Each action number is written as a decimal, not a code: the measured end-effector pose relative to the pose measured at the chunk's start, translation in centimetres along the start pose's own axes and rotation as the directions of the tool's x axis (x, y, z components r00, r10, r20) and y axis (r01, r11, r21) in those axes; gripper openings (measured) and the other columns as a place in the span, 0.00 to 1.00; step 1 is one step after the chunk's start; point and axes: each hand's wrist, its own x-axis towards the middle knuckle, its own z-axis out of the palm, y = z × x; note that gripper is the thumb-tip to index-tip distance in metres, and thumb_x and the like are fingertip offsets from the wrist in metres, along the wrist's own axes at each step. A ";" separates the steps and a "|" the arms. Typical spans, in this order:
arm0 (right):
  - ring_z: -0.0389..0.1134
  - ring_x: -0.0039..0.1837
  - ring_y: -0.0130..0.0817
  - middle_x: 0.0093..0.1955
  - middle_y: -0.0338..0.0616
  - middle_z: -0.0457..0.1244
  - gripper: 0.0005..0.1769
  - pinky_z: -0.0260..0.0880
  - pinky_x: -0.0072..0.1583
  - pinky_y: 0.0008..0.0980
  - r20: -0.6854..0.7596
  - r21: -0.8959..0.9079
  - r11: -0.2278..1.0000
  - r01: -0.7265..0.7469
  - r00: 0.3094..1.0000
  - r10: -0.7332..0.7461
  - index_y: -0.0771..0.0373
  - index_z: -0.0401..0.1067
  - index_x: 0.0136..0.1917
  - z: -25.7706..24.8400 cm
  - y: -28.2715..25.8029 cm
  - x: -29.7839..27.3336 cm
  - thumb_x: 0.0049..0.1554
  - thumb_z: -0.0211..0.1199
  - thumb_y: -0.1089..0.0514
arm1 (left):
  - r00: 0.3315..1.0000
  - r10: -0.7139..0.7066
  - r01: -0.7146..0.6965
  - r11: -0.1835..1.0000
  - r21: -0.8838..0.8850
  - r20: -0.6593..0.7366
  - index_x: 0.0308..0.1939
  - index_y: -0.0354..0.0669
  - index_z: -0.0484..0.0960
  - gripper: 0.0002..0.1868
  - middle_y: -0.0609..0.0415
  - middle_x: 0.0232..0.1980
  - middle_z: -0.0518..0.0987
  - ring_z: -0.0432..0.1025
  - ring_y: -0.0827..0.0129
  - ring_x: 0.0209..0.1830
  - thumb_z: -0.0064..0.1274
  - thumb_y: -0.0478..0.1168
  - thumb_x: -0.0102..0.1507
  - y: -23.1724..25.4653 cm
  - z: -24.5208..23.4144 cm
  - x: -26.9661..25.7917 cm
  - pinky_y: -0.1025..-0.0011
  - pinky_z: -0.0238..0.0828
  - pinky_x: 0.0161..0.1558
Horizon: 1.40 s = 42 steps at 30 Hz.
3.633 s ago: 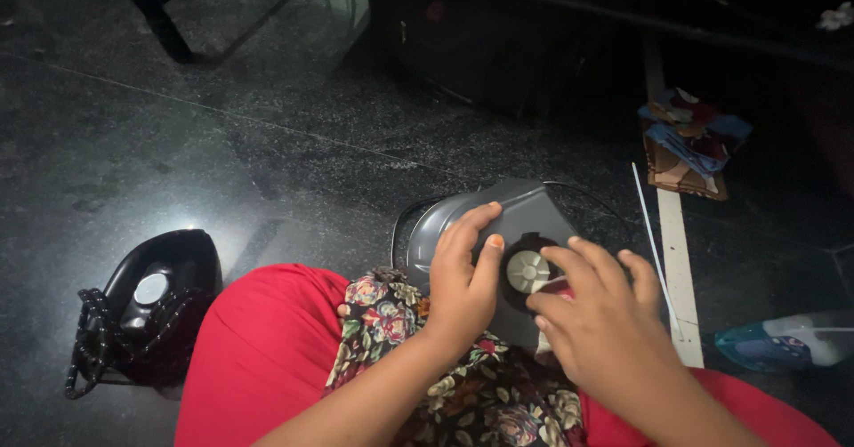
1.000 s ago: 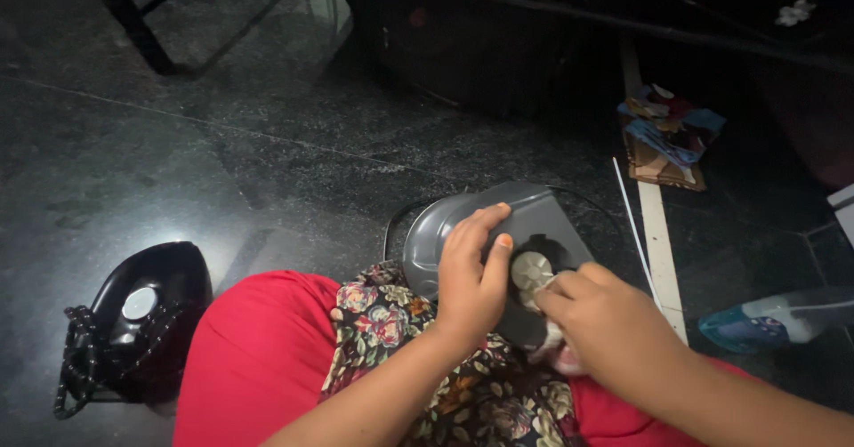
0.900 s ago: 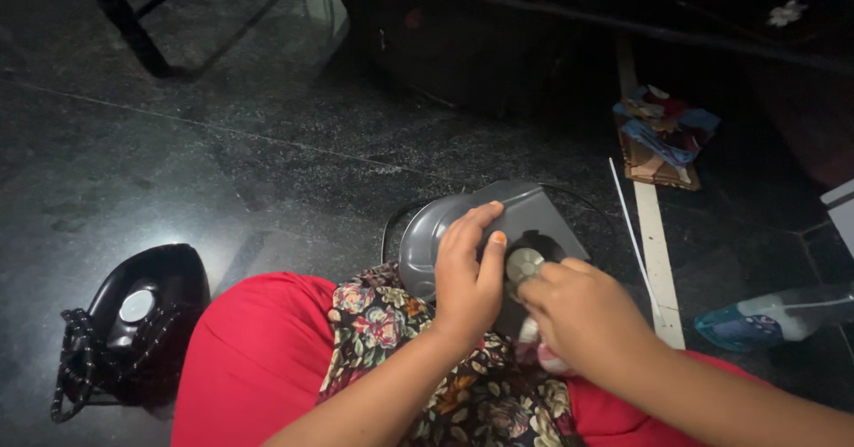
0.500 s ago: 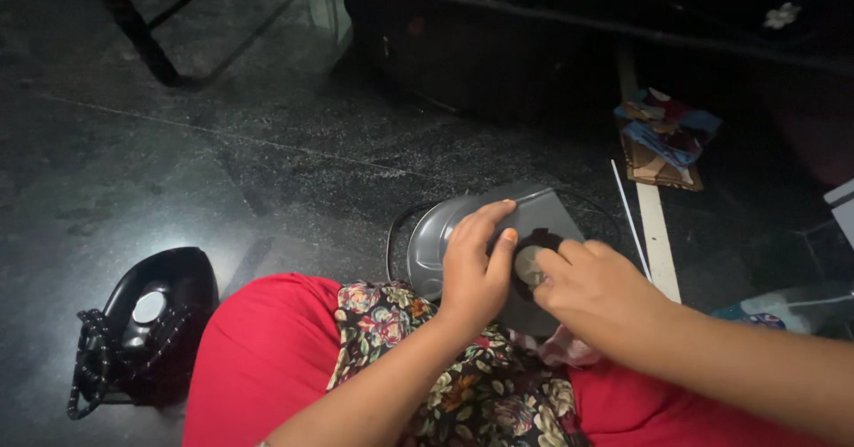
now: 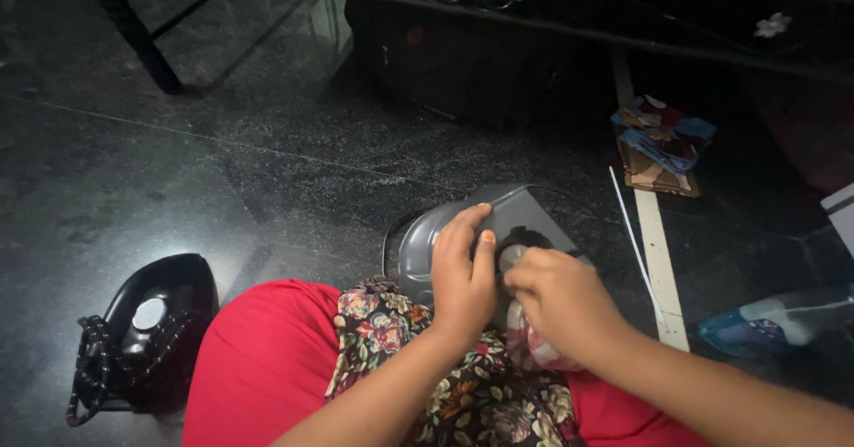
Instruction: The person cleans the top of a grey cylindrical appliance using a cloth and a spray bottle. They repeatedly spray the surface, wipe it, and use a thin white stick to clean the central opening.
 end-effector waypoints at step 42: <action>0.70 0.47 0.30 0.46 0.45 0.68 0.08 0.73 0.50 0.30 0.042 0.830 0.448 -0.333 0.837 0.546 0.72 0.66 0.50 2.6 12.4 -11.2 0.60 0.61 0.66 | 0.977 -0.130 0.164 0.965 -0.204 0.172 0.61 0.37 0.79 0.17 0.46 0.58 0.80 0.76 0.67 0.55 0.49 0.37 0.68 -1.8 -0.4 1.9 0.71 0.72 0.56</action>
